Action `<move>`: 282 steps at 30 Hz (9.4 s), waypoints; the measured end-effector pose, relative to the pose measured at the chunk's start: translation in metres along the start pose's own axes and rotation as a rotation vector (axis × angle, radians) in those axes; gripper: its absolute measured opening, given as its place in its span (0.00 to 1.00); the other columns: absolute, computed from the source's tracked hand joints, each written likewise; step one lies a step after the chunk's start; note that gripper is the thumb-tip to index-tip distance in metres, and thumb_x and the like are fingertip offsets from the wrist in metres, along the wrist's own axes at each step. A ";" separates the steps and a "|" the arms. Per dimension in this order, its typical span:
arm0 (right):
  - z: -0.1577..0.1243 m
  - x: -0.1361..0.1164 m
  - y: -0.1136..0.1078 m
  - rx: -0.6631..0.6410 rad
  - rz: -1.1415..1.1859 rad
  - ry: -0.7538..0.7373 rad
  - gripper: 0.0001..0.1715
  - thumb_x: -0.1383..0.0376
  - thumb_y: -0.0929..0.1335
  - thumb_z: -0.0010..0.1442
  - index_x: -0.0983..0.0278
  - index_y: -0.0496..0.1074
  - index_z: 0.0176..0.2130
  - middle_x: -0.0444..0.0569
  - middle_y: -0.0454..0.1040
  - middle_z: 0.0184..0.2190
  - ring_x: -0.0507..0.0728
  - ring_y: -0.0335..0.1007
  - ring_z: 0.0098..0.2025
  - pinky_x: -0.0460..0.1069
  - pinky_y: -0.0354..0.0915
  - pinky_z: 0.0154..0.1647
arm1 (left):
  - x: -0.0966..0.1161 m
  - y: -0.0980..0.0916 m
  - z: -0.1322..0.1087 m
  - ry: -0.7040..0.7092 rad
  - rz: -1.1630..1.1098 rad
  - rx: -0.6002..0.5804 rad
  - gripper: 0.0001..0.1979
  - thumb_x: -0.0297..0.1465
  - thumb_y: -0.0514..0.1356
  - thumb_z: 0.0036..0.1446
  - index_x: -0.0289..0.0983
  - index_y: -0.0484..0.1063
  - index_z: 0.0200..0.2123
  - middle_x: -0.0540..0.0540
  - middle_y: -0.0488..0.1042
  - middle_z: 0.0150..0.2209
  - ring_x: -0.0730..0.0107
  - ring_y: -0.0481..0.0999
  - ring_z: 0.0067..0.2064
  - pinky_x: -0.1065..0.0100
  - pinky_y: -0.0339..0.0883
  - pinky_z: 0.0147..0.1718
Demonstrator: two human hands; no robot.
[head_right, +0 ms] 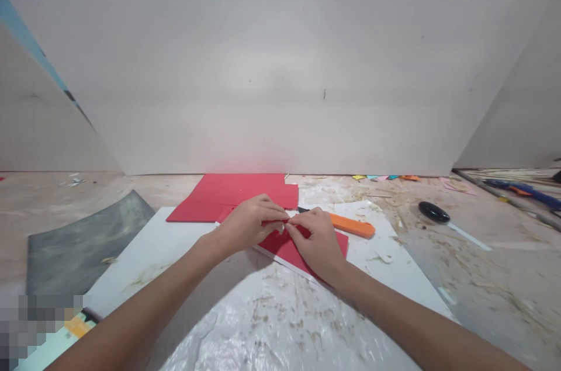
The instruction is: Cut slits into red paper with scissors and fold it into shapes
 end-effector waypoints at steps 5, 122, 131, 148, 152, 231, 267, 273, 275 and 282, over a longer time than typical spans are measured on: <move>0.001 0.001 0.000 0.005 -0.017 -0.002 0.07 0.62 0.67 0.61 0.57 0.77 0.34 0.46 0.80 0.33 0.62 0.69 0.38 0.60 0.63 0.43 | 0.000 0.000 0.000 0.002 -0.040 0.052 0.12 0.24 0.59 0.59 0.43 0.81 0.40 0.48 0.81 0.35 0.64 0.73 0.38 0.67 0.67 0.36; 0.005 0.000 -0.013 0.001 -0.170 -0.370 0.07 0.70 0.67 0.62 0.60 0.74 0.35 0.46 0.78 0.30 0.57 0.67 0.34 0.54 0.59 0.38 | 0.001 0.010 -0.003 -0.314 -0.322 -0.285 0.12 0.33 0.55 0.60 0.41 0.76 0.44 0.49 0.79 0.38 0.67 0.75 0.37 0.70 0.64 0.33; 0.008 -0.006 -0.011 -0.104 -0.020 -0.141 0.07 0.70 0.66 0.61 0.59 0.70 0.33 0.45 0.75 0.32 0.57 0.69 0.38 0.54 0.62 0.42 | -0.005 0.008 -0.016 -0.478 0.005 -0.418 0.04 0.32 0.62 0.47 0.41 0.75 0.29 0.49 0.76 0.27 0.66 0.73 0.26 0.71 0.53 0.19; 0.008 -0.004 -0.006 -0.204 0.076 -0.001 0.06 0.65 0.65 0.64 0.59 0.71 0.34 0.45 0.75 0.32 0.57 0.70 0.36 0.53 0.64 0.39 | 0.016 -0.012 0.004 -0.393 0.031 -0.136 0.08 0.32 0.60 0.57 0.43 0.80 0.31 0.50 0.81 0.31 0.66 0.76 0.31 0.69 0.59 0.27; 0.009 -0.005 -0.008 -0.192 0.040 -0.002 0.07 0.65 0.65 0.64 0.59 0.71 0.34 0.45 0.74 0.30 0.57 0.69 0.34 0.53 0.63 0.38 | 0.018 -0.010 0.006 -0.336 0.107 -0.080 0.07 0.28 0.60 0.57 0.42 0.80 0.33 0.51 0.81 0.31 0.66 0.76 0.32 0.67 0.62 0.32; 0.006 0.002 0.005 -0.260 -0.027 -0.053 0.14 0.66 0.62 0.67 0.60 0.76 0.36 0.47 0.74 0.34 0.58 0.68 0.39 0.54 0.63 0.42 | -0.001 -0.005 -0.001 -0.278 -0.030 -0.077 0.08 0.35 0.61 0.58 0.41 0.80 0.33 0.50 0.80 0.33 0.66 0.74 0.36 0.68 0.62 0.32; 0.009 -0.005 0.003 -0.263 -0.081 -0.101 0.06 0.68 0.65 0.61 0.61 0.71 0.32 0.48 0.70 0.34 0.57 0.65 0.38 0.53 0.63 0.38 | -0.006 0.002 -0.006 -0.255 -0.026 -0.223 0.08 0.33 0.58 0.57 0.41 0.77 0.32 0.49 0.79 0.32 0.65 0.74 0.35 0.69 0.60 0.29; 0.008 -0.009 0.003 -0.325 -0.135 -0.122 0.06 0.70 0.65 0.57 0.61 0.67 0.28 0.46 0.70 0.31 0.56 0.64 0.34 0.52 0.60 0.36 | 0.000 0.006 -0.006 -0.223 -0.045 -0.297 0.07 0.32 0.58 0.56 0.39 0.76 0.29 0.48 0.77 0.29 0.66 0.73 0.32 0.68 0.57 0.27; 0.008 -0.011 0.002 -0.329 -0.158 -0.125 0.07 0.71 0.65 0.56 0.62 0.66 0.27 0.46 0.69 0.29 0.56 0.63 0.33 0.51 0.59 0.34 | 0.001 0.006 -0.008 -0.259 -0.057 -0.323 0.06 0.36 0.62 0.52 0.40 0.74 0.29 0.49 0.75 0.28 0.66 0.72 0.29 0.68 0.56 0.24; 0.011 -0.016 -0.001 -0.400 -0.206 -0.156 0.13 0.70 0.62 0.61 0.62 0.62 0.25 0.45 0.65 0.26 0.54 0.61 0.31 0.50 0.55 0.31 | -0.007 0.011 -0.013 -0.413 -0.174 -0.454 0.10 0.36 0.63 0.45 0.42 0.71 0.32 0.50 0.72 0.28 0.67 0.68 0.26 0.69 0.54 0.20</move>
Point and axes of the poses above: each hand's wrist, its own z-axis towards the middle knuckle, its own y-axis out of the palm, x = y × z, the point moved 4 cm from there along z, towards the middle knuckle
